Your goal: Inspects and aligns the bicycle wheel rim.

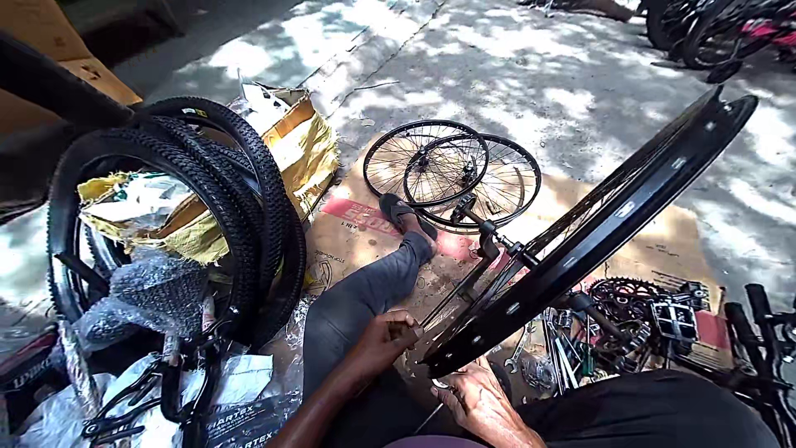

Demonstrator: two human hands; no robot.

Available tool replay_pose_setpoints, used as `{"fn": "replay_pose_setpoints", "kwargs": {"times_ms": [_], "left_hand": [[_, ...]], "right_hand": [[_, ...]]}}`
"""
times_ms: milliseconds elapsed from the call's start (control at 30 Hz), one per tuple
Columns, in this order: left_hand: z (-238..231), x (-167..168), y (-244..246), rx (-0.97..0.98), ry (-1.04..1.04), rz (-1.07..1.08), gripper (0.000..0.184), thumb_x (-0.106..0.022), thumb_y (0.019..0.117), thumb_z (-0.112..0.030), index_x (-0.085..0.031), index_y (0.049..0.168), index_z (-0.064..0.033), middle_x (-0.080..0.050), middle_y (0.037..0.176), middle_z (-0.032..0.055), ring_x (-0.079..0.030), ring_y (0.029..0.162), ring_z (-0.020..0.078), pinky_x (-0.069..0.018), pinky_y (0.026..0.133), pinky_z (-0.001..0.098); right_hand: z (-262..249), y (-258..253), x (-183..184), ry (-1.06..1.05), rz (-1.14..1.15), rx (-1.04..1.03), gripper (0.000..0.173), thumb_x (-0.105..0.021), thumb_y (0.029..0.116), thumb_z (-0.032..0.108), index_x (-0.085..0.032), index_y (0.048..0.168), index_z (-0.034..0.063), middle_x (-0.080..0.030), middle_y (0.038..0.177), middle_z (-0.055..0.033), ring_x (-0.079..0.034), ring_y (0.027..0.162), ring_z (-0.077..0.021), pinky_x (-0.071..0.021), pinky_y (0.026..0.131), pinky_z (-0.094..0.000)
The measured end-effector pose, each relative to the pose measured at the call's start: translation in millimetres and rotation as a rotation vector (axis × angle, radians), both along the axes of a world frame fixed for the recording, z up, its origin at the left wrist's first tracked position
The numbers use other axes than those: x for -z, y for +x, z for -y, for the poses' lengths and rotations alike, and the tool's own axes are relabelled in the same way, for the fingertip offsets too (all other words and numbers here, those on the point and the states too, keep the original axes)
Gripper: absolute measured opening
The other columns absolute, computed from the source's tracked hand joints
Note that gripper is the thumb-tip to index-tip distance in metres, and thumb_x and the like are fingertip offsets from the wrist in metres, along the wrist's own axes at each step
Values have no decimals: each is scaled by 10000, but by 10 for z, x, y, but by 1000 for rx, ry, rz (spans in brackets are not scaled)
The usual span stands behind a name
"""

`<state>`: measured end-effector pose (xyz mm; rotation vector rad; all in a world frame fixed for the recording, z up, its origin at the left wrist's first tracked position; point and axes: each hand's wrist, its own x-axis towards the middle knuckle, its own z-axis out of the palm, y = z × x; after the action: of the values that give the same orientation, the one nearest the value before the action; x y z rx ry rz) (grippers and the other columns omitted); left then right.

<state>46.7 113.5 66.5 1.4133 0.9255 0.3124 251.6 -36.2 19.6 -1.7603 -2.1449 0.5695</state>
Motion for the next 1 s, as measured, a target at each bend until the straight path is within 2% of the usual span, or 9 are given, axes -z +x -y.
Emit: {"fn": "replay_pose_setpoints", "kwargs": {"times_ms": [167,267,333,400,500,667,733,833,1000], "left_hand": [[-51,-451,-106,205,58,313,271,-622,1015,-294,-714,1117,-60,-705,971,28,-653,859,101,-552,809,287],[-61,-754,-99,365,277,374,384,-649,999,-365,-695,1198,-40,-717,1113,35,-676,987,95,-571,903,304],[-45,-891,-72,406,442,292,341,-689,978,-342,-694,1146,-45,-709,1054,22,-673,938,82,-580,869,289],[-21,-948,-58,430,614,104,296,-676,980,-364,-702,1082,-87,-695,972,-11,-651,867,58,-565,816,266],[-8,-955,-52,491,726,-85,281,-642,995,-375,-702,1080,-114,-694,932,-2,-654,837,96,-560,804,315],[1,-900,-41,460,713,-48,276,-662,982,-370,-705,1068,-111,-689,911,-3,-648,823,94,-554,789,308],[12,-891,-32,401,673,68,283,-660,989,-371,-706,1090,-110,-696,967,-21,-652,863,60,-564,809,265],[23,-905,-11,332,609,242,257,-674,992,-306,-700,1097,-73,-700,1003,-5,-667,895,66,-585,831,266],[-6,-876,-57,441,694,-4,269,-662,987,-358,-701,1059,-102,-702,930,0,-657,862,87,-550,820,298]], "right_hand": [[-5,16,9,-25,2,-5,392,-520,1006,505,-774,955,211,-705,910,-43,-667,949,-227,-431,1027,-474],[3,15,13,-13,-8,6,377,-536,998,497,-783,957,215,-720,923,-38,-674,952,-225,-442,1017,-471],[1,13,4,3,-12,5,365,-544,993,489,-776,932,213,-711,892,-35,-670,916,-219,-445,990,-464],[-1,11,-2,-16,-12,7,367,-542,994,498,-773,941,217,-713,904,-35,-672,930,-211,-444,994,-461],[-2,7,-11,-42,-12,12,377,-538,994,507,-776,951,218,-715,929,-35,-672,966,-210,-443,1017,-466],[-9,20,3,-32,-4,-2,384,-528,1000,501,-773,946,210,-713,926,-40,-668,954,-220,-438,1002,-468],[-7,17,5,-27,2,-1,385,-525,999,508,-771,942,217,-714,921,-36,-670,950,-212,-438,1007,-465],[-3,13,-7,-28,-8,7,385,-537,995,507,-782,946,214,-714,908,-37,-670,938,-211,-436,1003,-461],[-6,16,-3,-27,-11,2,379,-544,994,507,-782,943,216,-715,907,-36,-670,945,-217,-443,994,-464]]}}
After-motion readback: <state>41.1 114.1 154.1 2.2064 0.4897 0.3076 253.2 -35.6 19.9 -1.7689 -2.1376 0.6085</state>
